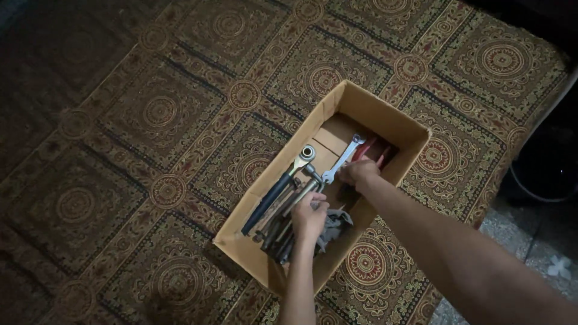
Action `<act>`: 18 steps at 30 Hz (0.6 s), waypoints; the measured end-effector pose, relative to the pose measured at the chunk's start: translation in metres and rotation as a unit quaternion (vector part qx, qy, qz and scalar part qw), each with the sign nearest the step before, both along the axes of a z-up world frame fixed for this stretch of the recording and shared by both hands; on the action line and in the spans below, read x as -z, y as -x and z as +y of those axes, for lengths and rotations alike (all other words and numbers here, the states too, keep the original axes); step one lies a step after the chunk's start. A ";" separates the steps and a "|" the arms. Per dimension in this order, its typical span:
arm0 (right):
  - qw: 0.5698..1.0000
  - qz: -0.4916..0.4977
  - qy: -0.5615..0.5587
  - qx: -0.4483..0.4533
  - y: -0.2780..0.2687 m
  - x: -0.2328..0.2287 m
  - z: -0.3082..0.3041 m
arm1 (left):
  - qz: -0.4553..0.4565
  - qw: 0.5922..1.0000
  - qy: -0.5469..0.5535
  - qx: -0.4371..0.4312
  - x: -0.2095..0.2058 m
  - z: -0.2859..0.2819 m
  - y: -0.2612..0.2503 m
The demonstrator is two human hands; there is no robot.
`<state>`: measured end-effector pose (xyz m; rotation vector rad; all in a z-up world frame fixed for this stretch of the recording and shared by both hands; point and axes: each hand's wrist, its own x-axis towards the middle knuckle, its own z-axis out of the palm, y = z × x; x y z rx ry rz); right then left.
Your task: The person cleans various metal tools by wiping them with a cloth and places tools into a cardboard box on the bed.
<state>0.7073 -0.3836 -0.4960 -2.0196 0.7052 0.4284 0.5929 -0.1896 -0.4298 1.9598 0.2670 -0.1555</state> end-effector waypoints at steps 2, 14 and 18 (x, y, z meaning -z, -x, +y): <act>0.999 -0.014 0.036 0.004 0.005 -0.001 0.001 | 0.001 1.000 -0.002 -0.009 0.005 0.002 0.003; 0.943 -0.112 0.265 -0.166 0.025 -0.044 0.020 | 0.079 0.997 -0.021 -0.017 -0.028 0.007 0.020; 0.886 -0.180 0.286 -0.317 0.026 -0.050 0.037 | 0.132 0.991 -0.036 -0.004 -0.028 0.013 0.022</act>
